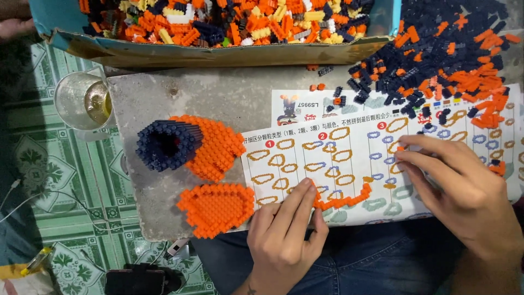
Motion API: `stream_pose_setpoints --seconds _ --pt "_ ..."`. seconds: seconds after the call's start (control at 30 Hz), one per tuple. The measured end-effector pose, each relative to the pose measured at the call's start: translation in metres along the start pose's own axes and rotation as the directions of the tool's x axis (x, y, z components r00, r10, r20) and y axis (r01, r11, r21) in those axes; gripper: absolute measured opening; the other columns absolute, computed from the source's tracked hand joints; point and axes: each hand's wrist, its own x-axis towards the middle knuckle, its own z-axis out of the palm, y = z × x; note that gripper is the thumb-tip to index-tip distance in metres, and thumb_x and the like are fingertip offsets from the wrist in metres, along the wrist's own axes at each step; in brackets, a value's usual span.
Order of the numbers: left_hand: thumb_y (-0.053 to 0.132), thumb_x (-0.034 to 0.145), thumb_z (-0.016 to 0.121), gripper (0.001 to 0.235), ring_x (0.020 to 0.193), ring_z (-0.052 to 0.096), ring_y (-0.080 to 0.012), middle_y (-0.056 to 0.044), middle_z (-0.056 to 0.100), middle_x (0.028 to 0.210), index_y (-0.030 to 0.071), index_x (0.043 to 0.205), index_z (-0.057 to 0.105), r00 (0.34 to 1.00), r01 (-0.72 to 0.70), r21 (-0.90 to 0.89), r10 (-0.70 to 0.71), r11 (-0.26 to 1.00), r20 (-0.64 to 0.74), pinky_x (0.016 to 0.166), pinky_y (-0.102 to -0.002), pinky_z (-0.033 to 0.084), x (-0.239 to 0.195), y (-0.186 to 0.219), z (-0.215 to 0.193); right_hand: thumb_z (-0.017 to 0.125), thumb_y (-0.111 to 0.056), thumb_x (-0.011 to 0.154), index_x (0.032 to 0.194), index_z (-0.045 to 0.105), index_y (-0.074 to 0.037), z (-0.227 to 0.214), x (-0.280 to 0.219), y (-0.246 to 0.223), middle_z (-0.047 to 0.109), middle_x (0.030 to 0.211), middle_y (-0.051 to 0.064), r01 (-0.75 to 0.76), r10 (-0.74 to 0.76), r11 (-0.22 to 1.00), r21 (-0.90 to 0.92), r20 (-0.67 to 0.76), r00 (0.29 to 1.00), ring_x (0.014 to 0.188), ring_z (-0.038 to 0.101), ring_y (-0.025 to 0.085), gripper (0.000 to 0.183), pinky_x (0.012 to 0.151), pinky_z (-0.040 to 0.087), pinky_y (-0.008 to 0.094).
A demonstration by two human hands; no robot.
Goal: The person assembles orange and dark blue micro beads into a ring shape by hand, following a printed instruction sheet. They pick individual beads from a pile and connect them to form a continuous loop, occasionally adjusting the ring's position on the table.
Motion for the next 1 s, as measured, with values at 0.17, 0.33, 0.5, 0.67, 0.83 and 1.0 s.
stream_pose_setpoints --seconds 0.17,0.33,0.5,0.67,0.83,1.0 --pt "0.008 0.084 0.088 0.036 0.083 0.063 -0.0150 -0.011 0.083 0.139 0.002 0.120 0.090 1.000 0.000 0.023 0.000 1.000 -0.014 0.075 -0.026 0.056 -0.003 0.000 0.002 0.088 0.010 0.082 0.119 0.084 0.005 0.008 -0.003 0.008 0.084 0.134 0.017 0.043 -0.041 0.999 0.031 -0.045 0.998 0.108 0.078 0.027 0.037 0.096 0.063 0.039" --pt "0.007 0.083 0.089 0.041 0.090 0.073 -0.0162 -0.012 0.084 0.135 0.001 0.123 0.087 1.000 0.006 0.011 -0.006 1.000 -0.021 0.081 -0.029 0.061 -0.002 0.000 0.002 0.091 0.008 0.083 0.112 0.085 0.006 0.014 0.006 -0.004 0.086 0.122 0.017 0.159 -0.140 0.979 0.126 -0.151 0.979 0.104 0.081 0.026 0.029 0.093 0.064 0.038" --pt "0.007 0.082 0.088 0.039 0.083 0.065 -0.0146 -0.009 0.084 0.136 0.001 0.121 0.088 0.999 -0.002 0.040 0.003 0.999 -0.033 0.078 -0.027 0.059 -0.003 0.000 0.003 0.092 0.000 0.079 0.102 0.082 0.001 0.019 0.028 -0.039 0.086 0.115 0.014 0.348 -0.311 0.854 0.387 -0.157 0.937 0.096 0.084 0.025 0.025 0.087 0.070 0.035" --pt "0.007 0.081 0.089 0.039 0.084 0.066 -0.0164 -0.011 0.084 0.136 0.001 0.119 0.088 0.999 -0.002 0.038 0.003 0.999 -0.036 0.078 -0.029 0.060 -0.006 -0.002 0.005 0.088 -0.001 0.084 0.111 0.081 0.003 0.024 0.044 -0.052 0.084 0.124 0.015 0.370 -0.372 0.801 0.470 -0.092 0.924 0.102 0.083 0.027 0.029 0.089 0.069 0.036" --pt "0.008 0.081 0.090 0.036 0.082 0.065 -0.0158 -0.011 0.084 0.135 0.001 0.117 0.088 0.999 -0.007 0.042 0.009 0.999 -0.042 0.075 -0.028 0.060 -0.005 -0.003 0.005 0.087 0.001 0.082 0.109 0.082 0.002 0.034 0.048 -0.052 0.084 0.126 0.015 0.346 -0.368 0.784 0.515 -0.063 0.928 0.104 0.083 0.026 0.027 0.089 0.070 0.035" --pt "0.008 0.083 0.089 0.035 0.083 0.067 -0.0164 -0.013 0.085 0.133 -0.001 0.117 0.088 1.000 -0.014 0.025 0.015 1.000 -0.025 0.076 -0.027 0.061 -0.004 -0.004 0.005 0.088 0.002 0.081 0.109 0.083 0.001 0.042 0.047 -0.049 0.084 0.126 0.016 0.355 -0.368 0.782 0.512 -0.079 0.926 0.103 0.084 0.026 0.028 0.088 0.071 0.033"
